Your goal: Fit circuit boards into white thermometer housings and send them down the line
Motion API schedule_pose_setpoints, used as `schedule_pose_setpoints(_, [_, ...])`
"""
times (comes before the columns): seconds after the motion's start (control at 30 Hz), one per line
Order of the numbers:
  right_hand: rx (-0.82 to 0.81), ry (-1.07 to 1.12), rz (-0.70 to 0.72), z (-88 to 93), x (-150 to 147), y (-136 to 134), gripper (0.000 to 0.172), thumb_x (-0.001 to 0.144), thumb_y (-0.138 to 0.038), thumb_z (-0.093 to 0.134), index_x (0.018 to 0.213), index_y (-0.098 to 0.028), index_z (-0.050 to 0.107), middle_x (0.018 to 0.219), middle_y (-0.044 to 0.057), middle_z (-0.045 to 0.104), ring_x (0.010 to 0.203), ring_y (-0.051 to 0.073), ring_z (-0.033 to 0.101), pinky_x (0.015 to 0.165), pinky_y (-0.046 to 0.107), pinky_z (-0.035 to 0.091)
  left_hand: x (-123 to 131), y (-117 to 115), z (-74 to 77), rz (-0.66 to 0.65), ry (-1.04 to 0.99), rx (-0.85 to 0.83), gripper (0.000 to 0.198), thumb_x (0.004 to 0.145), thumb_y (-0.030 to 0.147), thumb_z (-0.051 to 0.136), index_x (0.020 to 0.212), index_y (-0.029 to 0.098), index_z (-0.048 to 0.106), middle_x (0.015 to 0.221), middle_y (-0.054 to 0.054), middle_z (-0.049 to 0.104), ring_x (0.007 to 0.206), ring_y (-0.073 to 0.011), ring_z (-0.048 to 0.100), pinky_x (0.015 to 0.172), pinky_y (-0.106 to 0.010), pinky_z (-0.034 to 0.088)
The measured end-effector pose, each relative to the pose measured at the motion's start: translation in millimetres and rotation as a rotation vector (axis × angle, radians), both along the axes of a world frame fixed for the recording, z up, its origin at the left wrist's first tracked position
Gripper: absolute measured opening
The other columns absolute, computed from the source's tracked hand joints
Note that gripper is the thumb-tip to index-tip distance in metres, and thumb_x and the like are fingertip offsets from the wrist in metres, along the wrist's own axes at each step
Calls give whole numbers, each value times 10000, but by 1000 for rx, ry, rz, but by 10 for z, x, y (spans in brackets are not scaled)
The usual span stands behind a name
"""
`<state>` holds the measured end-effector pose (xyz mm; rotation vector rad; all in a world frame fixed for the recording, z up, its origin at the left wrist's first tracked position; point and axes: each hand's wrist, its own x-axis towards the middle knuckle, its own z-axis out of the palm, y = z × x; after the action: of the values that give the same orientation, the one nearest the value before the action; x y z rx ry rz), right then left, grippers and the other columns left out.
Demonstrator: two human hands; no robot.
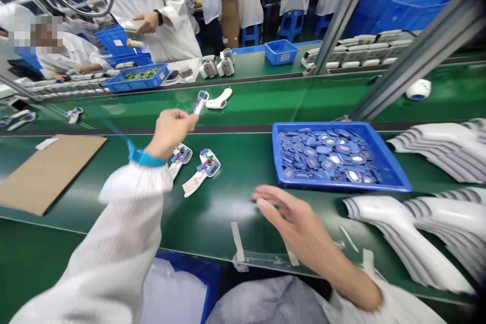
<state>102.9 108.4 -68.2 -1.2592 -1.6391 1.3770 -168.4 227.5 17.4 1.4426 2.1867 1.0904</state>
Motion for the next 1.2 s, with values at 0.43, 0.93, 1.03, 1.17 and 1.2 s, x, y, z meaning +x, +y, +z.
schedule_pose_setpoints(0.43, [190, -264, 52, -262, 684, -530, 403, 1038, -442, 389, 1301, -270, 641, 1283, 72, 689, 1149, 259, 635, 996, 441, 486, 1212, -1630, -923, -592, -140, 46, 401, 846, 368, 757, 1194, 220, 623, 1268, -88, 642, 1192, -268, 575, 1010, -391, 458])
schedule_pose_setpoints(0.93, [620, -694, -343, -167, 922, -583, 370, 1023, -430, 441, 855, -211, 688, 877, 68, 717, 851, 229, 606, 754, 374, 385, 1526, -1666, -950, -633, -231, -77, 166, 975, 341, 570, 1074, 216, 616, 1004, -50, 689, 912, -205, 636, 834, -324, 462])
schedule_pose_setpoints(1.03, [675, -938, -354, -478, 1155, -534, 401, 1018, -415, 411, 897, -177, 710, 839, 93, 706, 825, 257, 606, 686, 370, 349, 1452, -1576, -960, -596, -600, -184, 235, 952, 369, 589, 1090, 180, 612, 962, -65, 674, 817, -180, 644, 732, -291, 487])
schedule_pose_setpoints(1.17, [716, -1133, -463, -501, 1407, -594, 385, 996, -430, 470, 1181, -160, 674, 1087, 154, 689, 924, 317, 605, 663, 375, 357, 1382, -1522, -960, -593, -900, -344, 295, 877, 402, 697, 1025, 153, 642, 863, -52, 665, 730, -154, 625, 636, -247, 429])
schedule_pose_setpoints(1.2, [688, -1190, -525, -451, 1462, -603, 422, 993, -456, 469, 1216, -152, 659, 1141, 186, 671, 962, 354, 596, 659, 387, 351, 1372, -1519, -964, -599, -927, -365, 314, 868, 407, 711, 1038, 151, 645, 868, -52, 669, 730, -150, 624, 633, -243, 420])
